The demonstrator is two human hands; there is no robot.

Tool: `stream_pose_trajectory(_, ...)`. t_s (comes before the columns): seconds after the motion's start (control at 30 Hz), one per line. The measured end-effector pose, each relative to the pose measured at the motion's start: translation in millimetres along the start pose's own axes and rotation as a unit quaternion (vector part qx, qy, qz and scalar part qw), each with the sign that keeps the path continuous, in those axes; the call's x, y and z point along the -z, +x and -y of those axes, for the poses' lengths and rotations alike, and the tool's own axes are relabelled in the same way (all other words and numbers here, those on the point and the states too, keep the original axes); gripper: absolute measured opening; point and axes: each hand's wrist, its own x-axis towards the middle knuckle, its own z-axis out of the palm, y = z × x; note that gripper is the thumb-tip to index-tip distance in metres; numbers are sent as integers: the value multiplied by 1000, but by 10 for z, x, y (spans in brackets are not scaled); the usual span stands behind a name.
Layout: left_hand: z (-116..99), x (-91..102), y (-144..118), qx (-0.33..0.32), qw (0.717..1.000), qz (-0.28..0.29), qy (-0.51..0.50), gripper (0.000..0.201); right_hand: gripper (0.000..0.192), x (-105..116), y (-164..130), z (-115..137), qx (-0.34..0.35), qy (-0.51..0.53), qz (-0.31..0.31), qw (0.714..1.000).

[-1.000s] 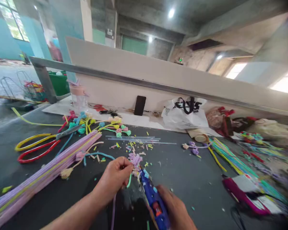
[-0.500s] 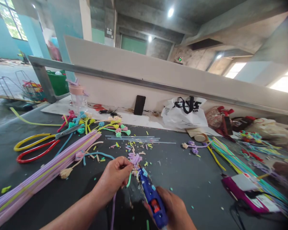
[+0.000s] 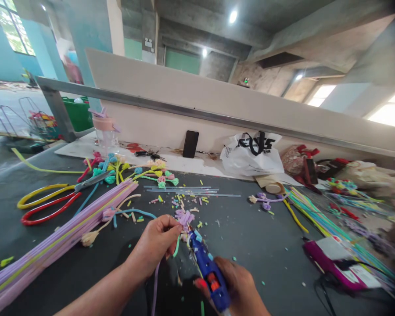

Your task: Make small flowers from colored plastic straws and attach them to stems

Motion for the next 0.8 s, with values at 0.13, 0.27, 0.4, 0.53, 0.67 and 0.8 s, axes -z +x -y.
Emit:
stream_pose_trajectory(0.13,-33,1,-4,16,999,4,-52,24,28,-15,-15,-16,-6,4,10,1000)
stream_pose_trajectory(0.27,-95,11,-17,32,996,0,-86,26,26,3,-35,-31,-15,6,13,1000)
stream_pose_trajectory(0.4,-116,35,-11,43,992,15,-114,28,22,71,-34,-129,-35,-4,12,999)
stream_pose_trajectory(0.53,-94,87,29,46,987,30,-151,28,17,181,22,-391,-64,-92,70,991)
stream_pose_trajectory(0.67,-84,146,77,37,982,28,-180,26,16,272,88,-721,-176,-161,145,960)
stream_pose_trajectory(0.8,-101,167,96,39,983,21,-180,25,18,343,106,-993,-205,-150,200,946)
